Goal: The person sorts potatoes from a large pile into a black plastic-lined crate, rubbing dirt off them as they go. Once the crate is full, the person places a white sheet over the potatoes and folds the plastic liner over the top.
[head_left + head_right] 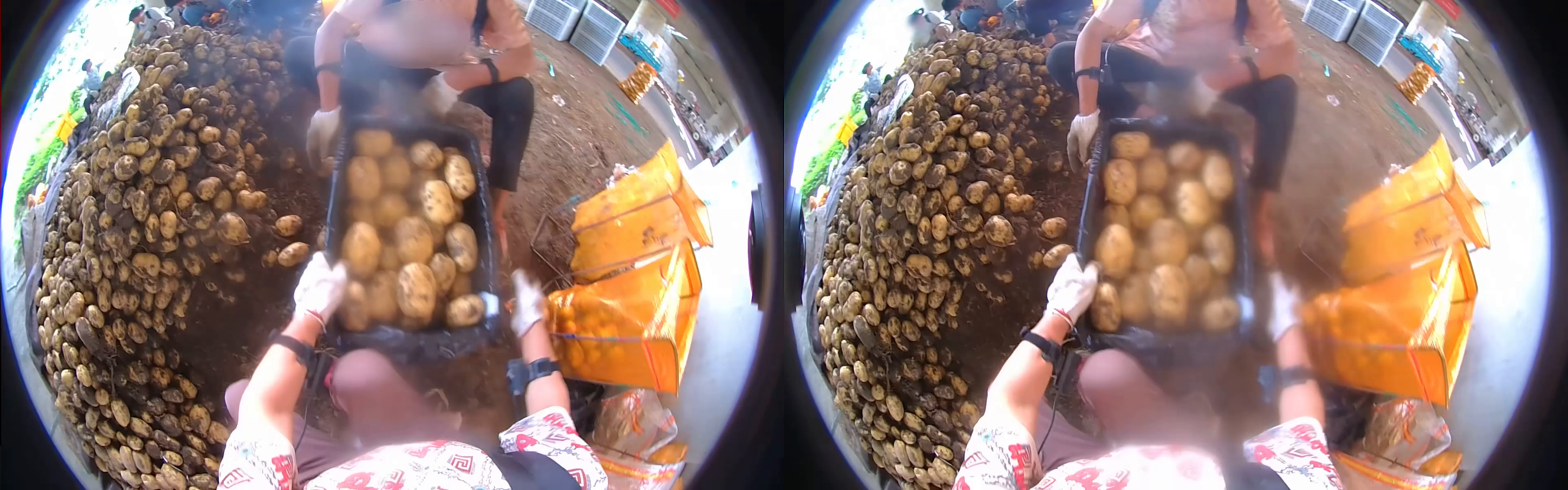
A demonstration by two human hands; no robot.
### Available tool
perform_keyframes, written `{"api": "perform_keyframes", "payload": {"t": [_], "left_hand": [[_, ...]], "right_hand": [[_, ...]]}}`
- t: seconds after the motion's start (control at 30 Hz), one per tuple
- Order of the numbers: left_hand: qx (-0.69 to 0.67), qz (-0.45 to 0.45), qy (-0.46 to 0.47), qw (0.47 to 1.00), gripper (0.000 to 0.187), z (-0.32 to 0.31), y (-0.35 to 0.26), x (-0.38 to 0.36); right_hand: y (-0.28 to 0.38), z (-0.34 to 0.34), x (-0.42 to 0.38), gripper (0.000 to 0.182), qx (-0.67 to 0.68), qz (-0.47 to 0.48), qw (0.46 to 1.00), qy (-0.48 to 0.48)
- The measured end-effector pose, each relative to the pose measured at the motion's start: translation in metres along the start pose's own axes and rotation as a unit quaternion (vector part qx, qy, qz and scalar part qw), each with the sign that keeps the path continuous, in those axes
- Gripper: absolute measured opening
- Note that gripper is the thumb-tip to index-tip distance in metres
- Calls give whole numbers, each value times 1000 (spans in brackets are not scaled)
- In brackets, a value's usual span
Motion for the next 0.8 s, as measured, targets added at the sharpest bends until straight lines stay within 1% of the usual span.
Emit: {"api": "perform_keyframes", "payload": {"t": [0.03,0.07,0.1,0.13,0.17,0.2,0.23,0.27,0.3,0.33,0.37,0.43,0.47,0.5,0.57,0.6,0.63,0.7,0.73,0.77,0.8], "left_hand": [[-15,-8,-3,1000,52,1,0,2],[-80,-5,-5,997,57,7,-4,-6],[-145,-1,-10,989,63,14,-4,-15],[-207,31,-18,978,71,7,19,-3],[-302,-51,-88,948,68,-19,60,20],[-367,-32,-51,928,62,-25,79,13],[-418,1,6,908,56,-35,97,0],[-459,30,51,886,50,-49,118,-7],[-491,53,88,865,44,-65,140,-12],[-524,74,121,840,39,-79,159,-13],[-557,92,154,811,33,-95,177,-10],[-618,120,201,751,22,-113,204,3],[-657,170,210,704,23,-112,201,-3],[-655,158,172,718,18,-104,199,-4],[-672,91,204,706,17,-62,160,-37],[-715,140,232,645,18,-32,130,-68],[-704,135,167,677,21,-24,128,-66],[-702,100,168,685,24,8,99,-87],[-702,76,178,686,25,14,88,-87],[-701,52,187,686,26,21,76,-86],[-716,6,264,647,27,32,57,-83]], "right_hand": [[-28,-3,-19,63,88,-64,993,34],[-55,-9,-37,60,183,-131,972,66],[-76,-20,-52,56,275,-192,937,97],[-95,-35,-64,53,351,-230,900,121],[-114,-50,-71,50,404,-251,868,140],[-137,-67,-69,44,436,-248,850,159],[-168,-87,-57,37,452,-183,855,179],[-204,-108,-36,31,455,-63,867,194],[-240,-127,-12,26,456,87,863,199],[-262,-131,4,21,446,163,856,202],[-264,-119,8,23,425,164,863,217],[-257,-88,17,28,374,165,877,252],[-249,-75,20,31,346,166,882,273],[-241,-67,22,34,318,166,886,294],[-228,-53,9,22,417,102,879,209],[-217,-43,-2,17,463,68,869,164],[-175,-32,-28,15,500,28,853,148],[-77,-7,-87,15,573,-51,811,106],[-43,4,-107,16,586,-26,795,156],[-22,7,-111,17,596,-2,776,206],[-11,2,-97,19,541,76,822,163]]}}
Point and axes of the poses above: each hand's wrist, its own x-axis towards the middle knuckle, its own z-axis out of the back of the hand, y = z × x, the point moved 1 cm from there along x, towards the middle knuckle, and after that the axes turned 12 degrees about z, right-handed, at the moved point
